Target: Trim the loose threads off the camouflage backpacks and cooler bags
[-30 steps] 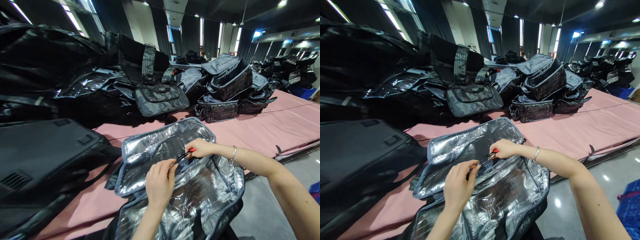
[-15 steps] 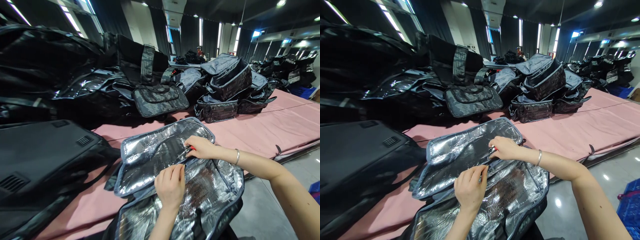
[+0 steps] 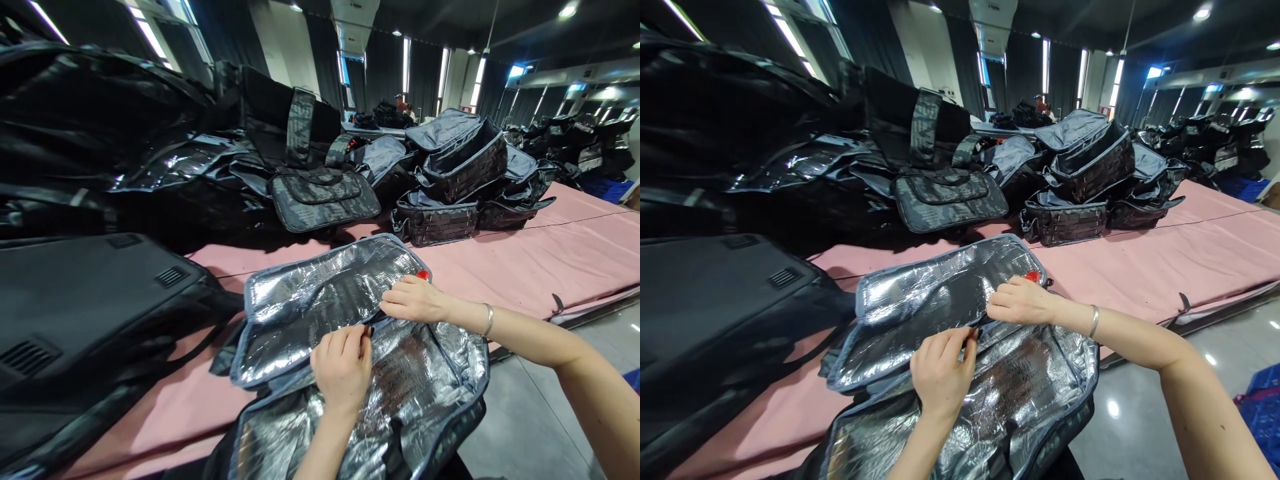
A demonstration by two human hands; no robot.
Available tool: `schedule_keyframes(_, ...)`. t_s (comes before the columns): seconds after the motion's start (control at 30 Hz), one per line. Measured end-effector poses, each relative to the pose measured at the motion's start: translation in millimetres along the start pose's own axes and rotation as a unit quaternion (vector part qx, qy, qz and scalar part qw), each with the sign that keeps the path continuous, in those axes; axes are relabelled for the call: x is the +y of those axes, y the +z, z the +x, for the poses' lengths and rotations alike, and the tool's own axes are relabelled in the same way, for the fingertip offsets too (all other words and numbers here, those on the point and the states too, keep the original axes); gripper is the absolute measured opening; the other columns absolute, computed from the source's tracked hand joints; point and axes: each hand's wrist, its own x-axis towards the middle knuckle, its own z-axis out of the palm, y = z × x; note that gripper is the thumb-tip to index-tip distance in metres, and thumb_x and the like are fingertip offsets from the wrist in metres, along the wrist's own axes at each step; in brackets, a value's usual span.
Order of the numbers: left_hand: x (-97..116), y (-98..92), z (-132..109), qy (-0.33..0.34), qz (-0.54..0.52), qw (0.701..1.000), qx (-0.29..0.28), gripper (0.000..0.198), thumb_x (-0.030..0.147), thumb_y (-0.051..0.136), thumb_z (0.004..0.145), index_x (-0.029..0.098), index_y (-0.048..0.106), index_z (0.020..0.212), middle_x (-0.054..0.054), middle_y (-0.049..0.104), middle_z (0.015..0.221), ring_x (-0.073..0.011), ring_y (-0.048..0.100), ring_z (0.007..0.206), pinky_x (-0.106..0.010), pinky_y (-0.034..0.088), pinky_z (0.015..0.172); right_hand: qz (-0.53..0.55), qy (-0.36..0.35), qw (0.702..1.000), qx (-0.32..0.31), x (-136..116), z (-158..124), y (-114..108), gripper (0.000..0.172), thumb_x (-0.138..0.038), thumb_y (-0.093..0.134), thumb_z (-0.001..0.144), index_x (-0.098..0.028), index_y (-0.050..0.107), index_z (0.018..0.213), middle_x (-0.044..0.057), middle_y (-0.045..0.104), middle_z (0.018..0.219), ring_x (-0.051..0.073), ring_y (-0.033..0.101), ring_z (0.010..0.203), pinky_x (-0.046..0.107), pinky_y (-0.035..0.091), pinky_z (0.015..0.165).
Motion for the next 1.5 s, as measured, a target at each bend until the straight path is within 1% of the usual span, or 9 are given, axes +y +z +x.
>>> schedule_keyframes(0.33,-1.7,-5.7,-1.8,0.034,-0.094,0.995,0.001,0.011,0.018,0.053,0.084,0.019,0.062,0.077,-0.005,0.067,0.074,-0.0195,0.056,0.073,-0.033,0.036,0.069,0.076,0.078,0.994,0.022,-3.0,0.2,5.3,0.017,-0.014,0.042,0.094,-0.017,0.057,0.086,0.003,0.063,0.082,0.015,0.05,0.072,0.029,0.031,0.062)
schedule_keyframes(0.47,-19.9,-19.4,-9.0,0.112,-0.205,0.971,-0.05,0.02,0.015,0.046,0.087,0.02,0.06,0.074,-0.003,0.066,0.072,-0.0171,0.057,0.072,-0.032,0.039,0.073,0.233,0.22,0.947,0.015,-4.1,-4.4,6.4,0.015,-0.023,0.055,0.089,-0.015,0.053,0.101,0.007,0.061,0.092,0.017,0.055,0.086,0.029,0.041,0.072)
schedule_keyframes(0.6,-45.9,-23.3,-5.7,0.038,-0.058,0.998,0.004,0.017,0.03,0.054,0.085,0.018,0.063,0.094,-0.008,0.066,0.086,-0.0225,0.056,0.082,-0.033,0.039,0.072,0.339,0.283,0.896,-0.034,-11.8,7.1,9.0,0.04,-0.035,0.071,0.076,-0.018,0.054,0.108,0.006,0.06,0.098,0.018,0.057,0.088,0.028,0.044,0.075)
schedule_keyframes(0.77,-61.5,-18.0,9.9,-0.008,-0.015,0.993,-0.113,0.023,0.034,0.045,0.09,0.021,0.063,0.082,-0.004,0.066,0.08,-0.0205,0.056,0.075,-0.031,0.037,0.065,0.347,0.348,0.849,-0.193,-16.8,36.4,17.9,0.018,-0.014,0.062,0.076,-0.023,0.065,0.092,0.002,0.064,0.098,0.019,0.059,0.091,0.026,0.041,0.072)
schedule_keyframes(0.93,-61.8,-13.9,18.5,-0.044,-0.037,0.98,-0.191,0.027,0.032,0.04,0.089,0.02,0.06,0.077,-0.004,0.064,0.074,-0.0207,0.057,0.072,-0.031,0.037,0.063,0.369,0.385,0.811,-0.242,-8.3,47.1,28.4,0.009,-0.028,0.069,0.074,-0.023,0.07,0.081,0.001,0.067,0.082,0.018,0.061,0.077,0.024,0.038,0.062)
schedule_keyframes(1.13,-61.3,-16.5,11.9,-0.03,-0.06,0.983,-0.172,0.028,0.032,0.038,0.091,0.02,0.061,0.081,-0.004,0.065,0.079,-0.0198,0.056,0.076,-0.031,0.039,0.067,0.411,0.405,0.788,-0.213,-10.6,40.9,31.7,0.004,-0.022,0.068,0.072,-0.022,0.07,0.075,-0.001,0.067,0.075,0.016,0.06,0.073,0.022,0.037,0.062)
schedule_keyframes(1.27,-82.9,-36.7,0.0,-0.025,-0.08,0.991,-0.105,0.027,0.041,0.048,0.087,0.021,0.063,0.077,-0.004,0.066,0.078,-0.0194,0.056,0.076,-0.032,0.041,0.07,0.447,0.425,0.772,-0.151,-6.1,24.8,26.3,0.014,-0.012,0.057,0.073,-0.021,0.066,0.068,-0.002,0.066,0.07,0.014,0.061,0.072,0.021,0.04,0.064)
schedule_keyframes(1.4,-127.4,-59.5,-20.2,-0.118,-0.101,0.987,-0.038,0.028,0.051,0.06,0.075,0.023,0.066,0.077,-0.004,0.068,0.081,-0.023,0.059,0.082,-0.037,0.043,0.079,0.46,0.498,0.731,-0.074,19.0,-7.9,17.8,0.012,-0.023,0.052,0.076,-0.018,0.06,0.07,-0.001,0.062,0.067,0.014,0.06,0.064,0.023,0.044,0.062)
schedule_keyframes(1.5,-158.8,-68.0,-33.4,-0.31,-0.199,0.93,-0.001,0.044,0.061,0.062,0.066,0.021,0.065,0.085,-0.007,0.068,0.092,-0.026,0.062,0.088,-0.04,0.046,0.083,0.464,0.568,0.679,-0.036,43.9,-38.7,12.0,0.019,-0.034,0.049,0.08,-0.018,0.057,0.074,-0.001,0.059,0.066,0.01,0.051,0.046,0.021,0.039,0.046)
